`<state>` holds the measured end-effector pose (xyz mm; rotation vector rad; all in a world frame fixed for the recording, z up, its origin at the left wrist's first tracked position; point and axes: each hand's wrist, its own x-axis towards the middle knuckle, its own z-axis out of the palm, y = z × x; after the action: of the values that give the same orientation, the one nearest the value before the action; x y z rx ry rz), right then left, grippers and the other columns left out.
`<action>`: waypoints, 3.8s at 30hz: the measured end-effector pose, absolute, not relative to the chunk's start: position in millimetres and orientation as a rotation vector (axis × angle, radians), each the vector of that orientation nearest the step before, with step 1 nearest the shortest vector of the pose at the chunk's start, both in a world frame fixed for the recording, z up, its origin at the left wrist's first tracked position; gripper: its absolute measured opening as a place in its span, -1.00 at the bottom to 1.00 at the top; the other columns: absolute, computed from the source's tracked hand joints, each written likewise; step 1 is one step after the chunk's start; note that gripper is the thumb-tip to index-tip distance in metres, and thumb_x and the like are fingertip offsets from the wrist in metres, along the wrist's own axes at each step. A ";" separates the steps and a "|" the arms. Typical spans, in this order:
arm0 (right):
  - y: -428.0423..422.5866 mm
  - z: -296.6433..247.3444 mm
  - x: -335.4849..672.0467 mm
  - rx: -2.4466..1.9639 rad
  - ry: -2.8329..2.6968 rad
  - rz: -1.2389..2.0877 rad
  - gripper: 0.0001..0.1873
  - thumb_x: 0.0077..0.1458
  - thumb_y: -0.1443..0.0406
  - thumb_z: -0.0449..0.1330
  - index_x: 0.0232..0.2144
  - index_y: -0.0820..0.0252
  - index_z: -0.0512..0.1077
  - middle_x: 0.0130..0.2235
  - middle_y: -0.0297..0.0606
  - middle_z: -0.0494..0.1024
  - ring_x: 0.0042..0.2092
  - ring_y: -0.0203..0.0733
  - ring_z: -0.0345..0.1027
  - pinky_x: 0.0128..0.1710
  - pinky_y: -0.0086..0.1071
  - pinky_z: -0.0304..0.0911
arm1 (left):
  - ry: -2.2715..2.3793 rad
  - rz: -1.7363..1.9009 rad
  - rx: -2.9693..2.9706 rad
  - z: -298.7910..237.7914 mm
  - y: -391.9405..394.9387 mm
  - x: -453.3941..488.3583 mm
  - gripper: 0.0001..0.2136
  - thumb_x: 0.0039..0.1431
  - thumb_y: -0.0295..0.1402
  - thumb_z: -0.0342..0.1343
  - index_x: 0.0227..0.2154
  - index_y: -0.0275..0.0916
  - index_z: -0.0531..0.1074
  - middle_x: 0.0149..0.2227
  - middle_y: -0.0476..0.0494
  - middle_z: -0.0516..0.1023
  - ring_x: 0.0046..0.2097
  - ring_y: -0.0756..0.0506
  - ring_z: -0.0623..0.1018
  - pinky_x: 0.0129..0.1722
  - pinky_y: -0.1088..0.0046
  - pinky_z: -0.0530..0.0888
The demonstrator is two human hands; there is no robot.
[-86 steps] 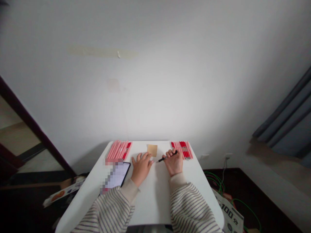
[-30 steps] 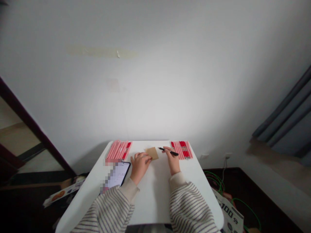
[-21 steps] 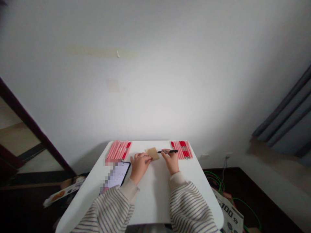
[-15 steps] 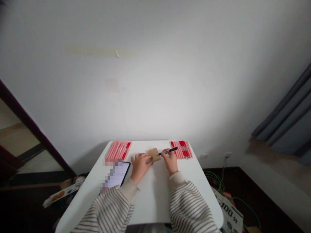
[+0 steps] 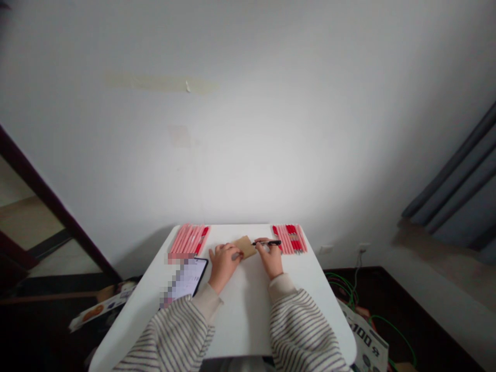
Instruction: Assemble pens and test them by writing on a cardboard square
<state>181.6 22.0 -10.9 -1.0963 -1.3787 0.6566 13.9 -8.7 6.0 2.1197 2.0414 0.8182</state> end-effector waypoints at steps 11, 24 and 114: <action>25.7 -21.2 180.6 -1.132 -1.488 0.461 -0.79 -0.05 0.16 0.23 -0.38 0.15 0.51 -0.30 -0.18 0.56 -0.17 -0.05 0.38 -0.08 -0.12 0.25 | 2.105 0.817 2.122 4.5 -9.7 13.3 -0.64 -0.03 -0.19 0.20 -0.11 0.00 0.47 0.14 -0.02 0.38 0.15 -0.30 0.25 0.15 -0.11 0.10; 20.0 -22.3 175.8 -1.166 -1.608 0.390 -0.89 -0.06 0.26 0.19 -0.46 0.18 0.46 -0.39 -0.20 0.52 -0.29 -0.12 0.39 -0.21 -0.22 0.29 | 2.129 0.711 2.126 2.5 -8.3 13.4 -0.67 -0.03 -0.11 0.17 -0.13 0.21 0.48 0.25 0.02 0.22 0.21 -0.33 0.18 0.18 -0.14 0.04; 22.7 -7.0 175.2 -0.806 -0.642 1.095 -0.65 -0.27 0.24 0.31 -0.30 0.06 0.46 -0.15 -0.29 0.46 -0.37 -0.31 0.25 -0.49 -0.43 0.15 | 2.107 0.805 2.140 -4.3 -7.0 9.7 -0.69 0.01 -0.13 0.17 -0.12 0.20 0.48 0.20 -0.05 0.29 0.19 -0.34 0.21 0.15 -0.15 0.07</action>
<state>175.2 22.7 -7.0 -0.8056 -0.6415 1.0949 9.7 -7.0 -4.3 2.1398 2.1070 0.8052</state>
